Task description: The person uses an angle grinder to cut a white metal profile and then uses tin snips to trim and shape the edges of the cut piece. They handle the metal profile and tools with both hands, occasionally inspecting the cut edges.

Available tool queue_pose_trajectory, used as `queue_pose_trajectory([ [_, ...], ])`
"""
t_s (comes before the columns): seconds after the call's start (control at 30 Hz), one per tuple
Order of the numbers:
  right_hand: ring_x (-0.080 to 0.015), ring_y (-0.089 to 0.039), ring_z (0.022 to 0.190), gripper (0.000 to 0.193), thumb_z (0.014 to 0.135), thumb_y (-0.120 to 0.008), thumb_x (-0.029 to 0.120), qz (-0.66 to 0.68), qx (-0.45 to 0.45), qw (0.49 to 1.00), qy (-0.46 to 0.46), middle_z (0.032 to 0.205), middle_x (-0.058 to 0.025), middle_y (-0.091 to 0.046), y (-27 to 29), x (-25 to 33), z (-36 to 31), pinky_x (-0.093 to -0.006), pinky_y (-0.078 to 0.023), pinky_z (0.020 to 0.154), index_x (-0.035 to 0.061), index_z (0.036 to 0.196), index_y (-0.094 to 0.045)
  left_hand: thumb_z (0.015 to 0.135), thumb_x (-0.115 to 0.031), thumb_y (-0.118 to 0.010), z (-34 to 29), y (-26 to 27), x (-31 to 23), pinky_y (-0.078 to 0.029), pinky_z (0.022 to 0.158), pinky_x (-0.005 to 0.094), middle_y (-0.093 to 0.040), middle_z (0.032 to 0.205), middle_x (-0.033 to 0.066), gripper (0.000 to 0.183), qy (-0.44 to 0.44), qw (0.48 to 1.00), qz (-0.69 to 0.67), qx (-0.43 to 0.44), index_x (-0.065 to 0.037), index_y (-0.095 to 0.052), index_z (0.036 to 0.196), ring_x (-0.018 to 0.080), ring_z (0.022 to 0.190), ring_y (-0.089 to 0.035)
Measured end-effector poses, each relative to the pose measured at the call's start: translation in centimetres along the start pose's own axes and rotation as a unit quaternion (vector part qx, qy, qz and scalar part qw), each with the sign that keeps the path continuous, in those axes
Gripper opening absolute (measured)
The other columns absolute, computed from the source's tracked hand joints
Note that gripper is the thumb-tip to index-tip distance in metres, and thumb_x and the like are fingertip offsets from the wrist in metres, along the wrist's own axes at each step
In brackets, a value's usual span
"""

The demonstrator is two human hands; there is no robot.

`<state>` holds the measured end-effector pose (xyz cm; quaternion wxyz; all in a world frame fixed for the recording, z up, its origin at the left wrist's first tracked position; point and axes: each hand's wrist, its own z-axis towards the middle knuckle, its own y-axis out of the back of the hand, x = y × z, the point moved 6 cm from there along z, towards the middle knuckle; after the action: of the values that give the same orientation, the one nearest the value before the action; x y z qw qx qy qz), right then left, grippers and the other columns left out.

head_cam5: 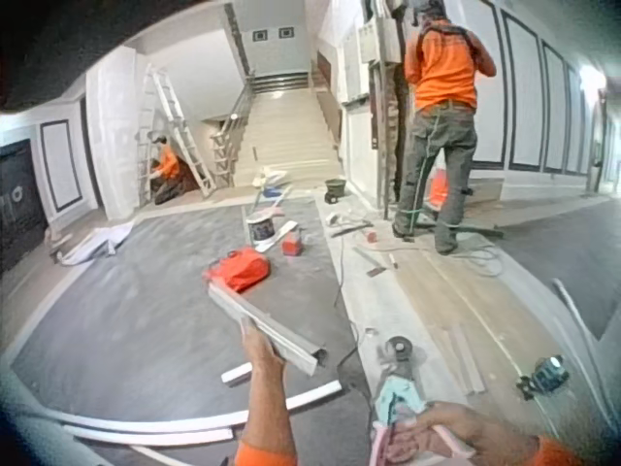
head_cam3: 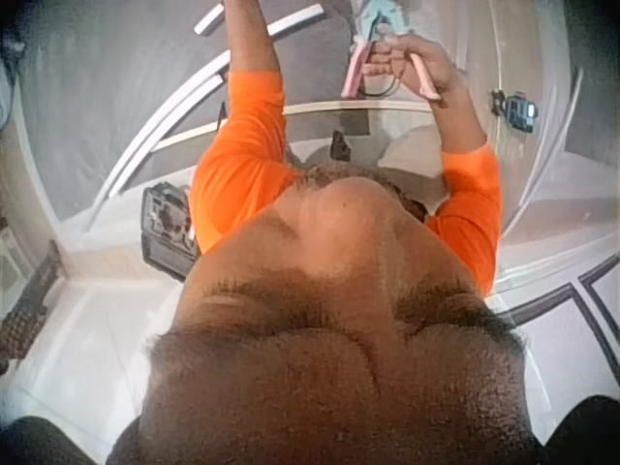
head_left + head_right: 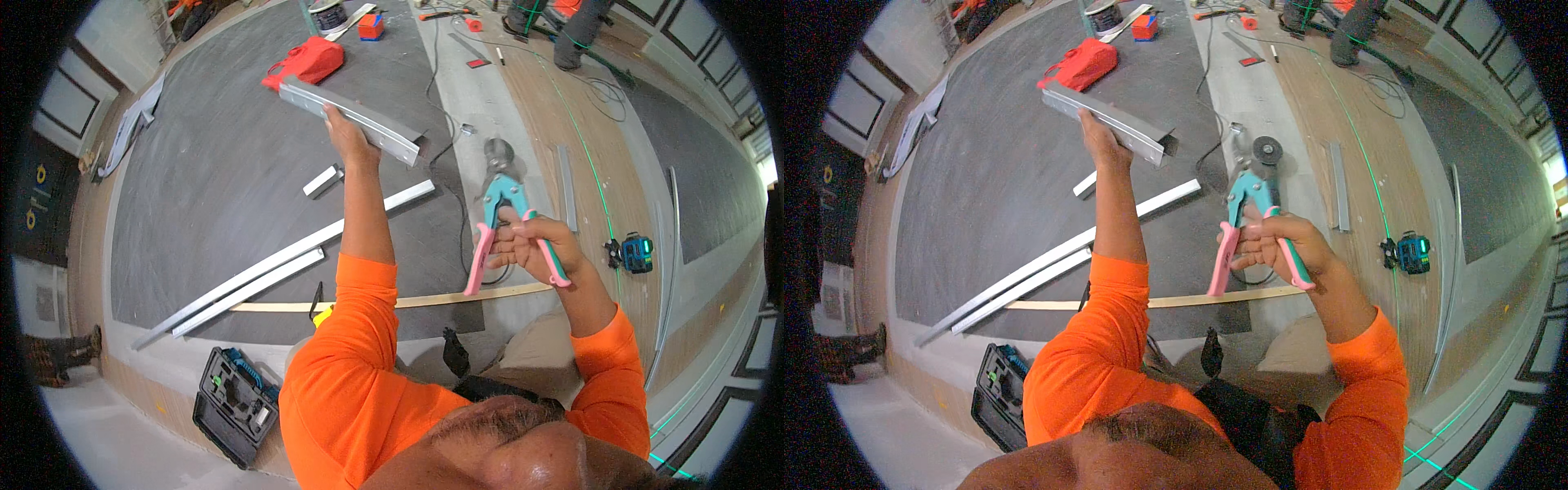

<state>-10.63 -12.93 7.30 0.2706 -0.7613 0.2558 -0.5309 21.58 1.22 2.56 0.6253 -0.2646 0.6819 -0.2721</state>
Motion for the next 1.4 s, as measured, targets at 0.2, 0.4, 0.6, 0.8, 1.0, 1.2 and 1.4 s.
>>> queue_pose_trajectory([
  [0.2,-0.0361,-0.055,0.119,0.086,0.08,-0.058,0.036,-0.087,-0.117,0.96,0.241,0.139,-0.0266,-0.049,-0.3,4.0,-7.5,-0.0512,-0.042,0.1,-0.0053,0.15,-0.028,0.102,-0.033,-0.043,-1.5,-2.9,8.7,-0.045,0.101,0.045,-0.045,0.134,0.0121,0.053,0.054,0.996,-0.012,0.075,-0.01,-0.027,0.147,0.0304,0.122,-0.05],
  [0.4,-0.0358,-0.052,0.122,0.083,0.083,-0.055,0.039,-0.008,-0.232,0.901,0.367,0.147,-0.02,-0.043,5.8,3.1,-14.1,-0.0517,-0.038,0.105,-0.0029,0.15,-0.03,0.083,-0.013,-0.078,-9.7,-10.5,16.3,-0.049,0.085,0.0329,-0.058,0.111,0.0135,0.064,-0.046,0.952,0.201,0.226,0.001,-0.042,0.133,0.0212,0.099,-0.059],
  [0.6,-0.0349,-0.053,0.118,0.085,0.083,-0.056,0.043,0.036,-0.278,0.879,0.386,0.135,-0.0218,-0.049,8.7,5.1,-17.1,-0.0469,-0.04,0.102,-0.0026,0.149,-0.028,0.073,-0.004,-0.075,-20.7,-11.0,34.4,-0.05,0.09,0.0355,-0.064,0.115,0.0157,0.066,0.116,0.899,0.292,0.305,0.002,-0.044,0.132,0.0245,0.104,-0.062],
  [0.8,-0.0347,-0.05,0.119,0.099,0.077,-0.06,0.048,0.018,-0.283,0.893,0.348,0.137,-0.0239,-0.045,10.7,4.9,-19.4,-0.0439,-0.039,0.1,-0.0026,0.152,-0.02,0.072,-0.019,-0.074,-24.3,-7.1,43.4,-0.045,0.102,0.0426,-0.058,0.127,0.0274,0.093,0.131,0.802,0.511,0.28,0.002,-0.025,0.148,0.0395,0.117,-0.059],
  [1.0,-0.0368,-0.049,0.12,0.094,0.077,-0.062,0.046,0.051,-0.319,0.865,0.383,0.137,-0.0237,-0.046,12.1,4.1,-23.5,-0.0466,-0.039,0.1,-0.0013,0.15,-0.025,0.076,-0.023,-0.071,-20.9,-8.8,48.3,-0.044,0.103,0.0435,-0.055,0.131,0.0301,0.097,0.13,0.76,0.591,0.236,0.0,-0.016,0.152,0.042,0.118,-0.058],
  [1.2,-0.0378,-0.05,0.12,0.091,0.077,-0.064,0.043,0.083,-0.362,0.852,0.37,0.135,-0.0228,-0.048,13.7,3.7,-25.5,-0.0473,-0.04,0.1,-0.0006,0.148,-0.029,0.079,-0.044,-0.075,-15.9,-15.1,50.5,-0.043,0.106,0.0431,-0.041,0.142,0.0361,0.118,0.126,0.728,0.627,0.248,0.004,0.004,0.153,0.0457,0.127,-0.05],
  [1.4,-0.0388,-0.051,0.12,0.088,0.076,-0.066,0.041,0.109,-0.35,0.87,0.329,0.134,-0.0219,-0.05,14.7,4.2,-23.8,-0.048,-0.041,0.099,0.0001,0.146,-0.032,0.081,-0.054,-0.07,-14.6,-13.3,51.0,-0.043,0.105,0.0435,-0.047,0.135,0.0396,0.118,0.109,0.679,0.654,0.315,0.011,-0.001,0.151,0.0451,0.123,-0.054],
])
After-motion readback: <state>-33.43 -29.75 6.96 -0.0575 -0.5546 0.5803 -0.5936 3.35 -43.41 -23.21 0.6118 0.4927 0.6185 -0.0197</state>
